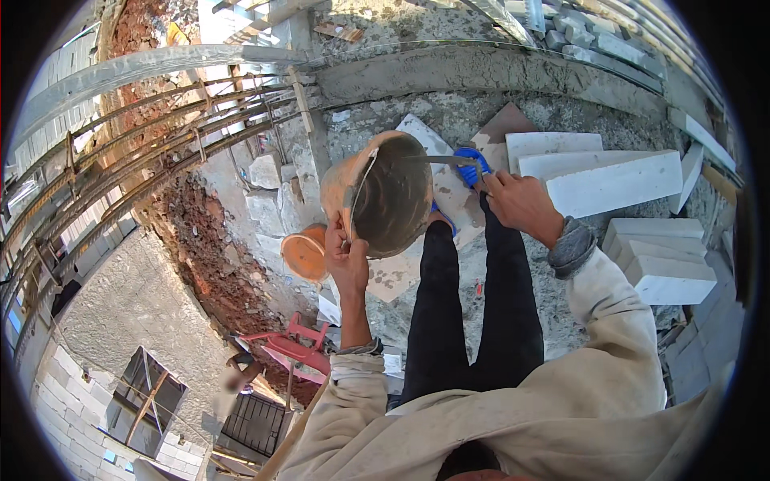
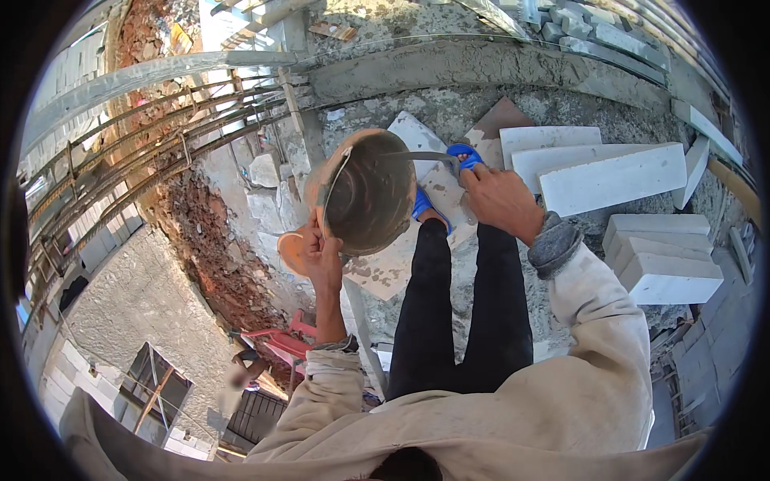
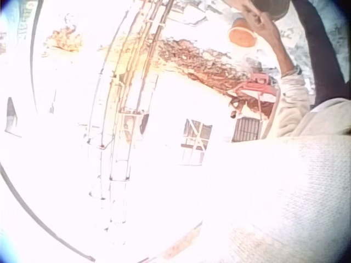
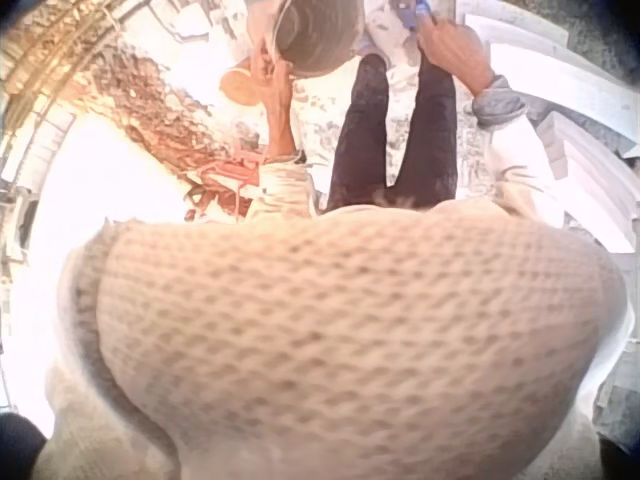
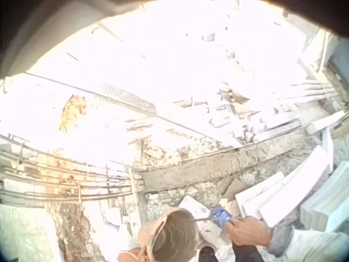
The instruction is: Applying mortar with a trowel and laying white AAC blocks to construct a wall.
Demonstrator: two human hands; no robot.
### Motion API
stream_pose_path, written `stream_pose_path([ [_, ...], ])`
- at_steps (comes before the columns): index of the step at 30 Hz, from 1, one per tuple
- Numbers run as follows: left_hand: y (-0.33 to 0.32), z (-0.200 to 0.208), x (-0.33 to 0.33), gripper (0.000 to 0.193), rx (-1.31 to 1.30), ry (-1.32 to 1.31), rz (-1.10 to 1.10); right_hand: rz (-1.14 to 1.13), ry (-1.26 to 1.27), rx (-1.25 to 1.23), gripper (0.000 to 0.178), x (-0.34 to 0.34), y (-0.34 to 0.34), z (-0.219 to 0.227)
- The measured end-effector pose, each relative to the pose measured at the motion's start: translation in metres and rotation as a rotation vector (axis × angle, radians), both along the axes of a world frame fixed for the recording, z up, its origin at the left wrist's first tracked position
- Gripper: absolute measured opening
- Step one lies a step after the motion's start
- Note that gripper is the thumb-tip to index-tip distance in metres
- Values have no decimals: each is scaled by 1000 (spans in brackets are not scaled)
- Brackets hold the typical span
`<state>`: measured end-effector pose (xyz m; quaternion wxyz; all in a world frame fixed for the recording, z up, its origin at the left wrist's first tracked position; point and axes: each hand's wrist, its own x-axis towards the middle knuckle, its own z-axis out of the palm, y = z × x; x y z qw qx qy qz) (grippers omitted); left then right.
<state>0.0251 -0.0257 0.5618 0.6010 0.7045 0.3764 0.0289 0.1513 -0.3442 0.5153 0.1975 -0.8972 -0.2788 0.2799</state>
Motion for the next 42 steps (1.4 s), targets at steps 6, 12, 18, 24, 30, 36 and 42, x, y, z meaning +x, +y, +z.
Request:
stream_pose_path([
  [6,22,28,29,6,18,-272,-167,76,100,82,30,-22,70,-58],
  [12,23,41,23,4,-65,-322,-15,-306,1901,533,36,-41,76,-14],
  [18,41,10,-19,12,-434,-215,475,-292,1239,785,43,-30,8,51],
  [24,81,-27,-90,38,-374,12,603,-134,-261,-205,49,66,-74,-6],
  [30,62,6,-78,34,-242,73,497,-485,-347,-121,44,20,-131,34],
  [36,4,28,-38,11,-273,163,88,-1101,82,-222,44,-217,-174,36],
  [42,-64,64,-6,23,-235,404,-474,-1454,609,-282,45,-490,-112,42],
])
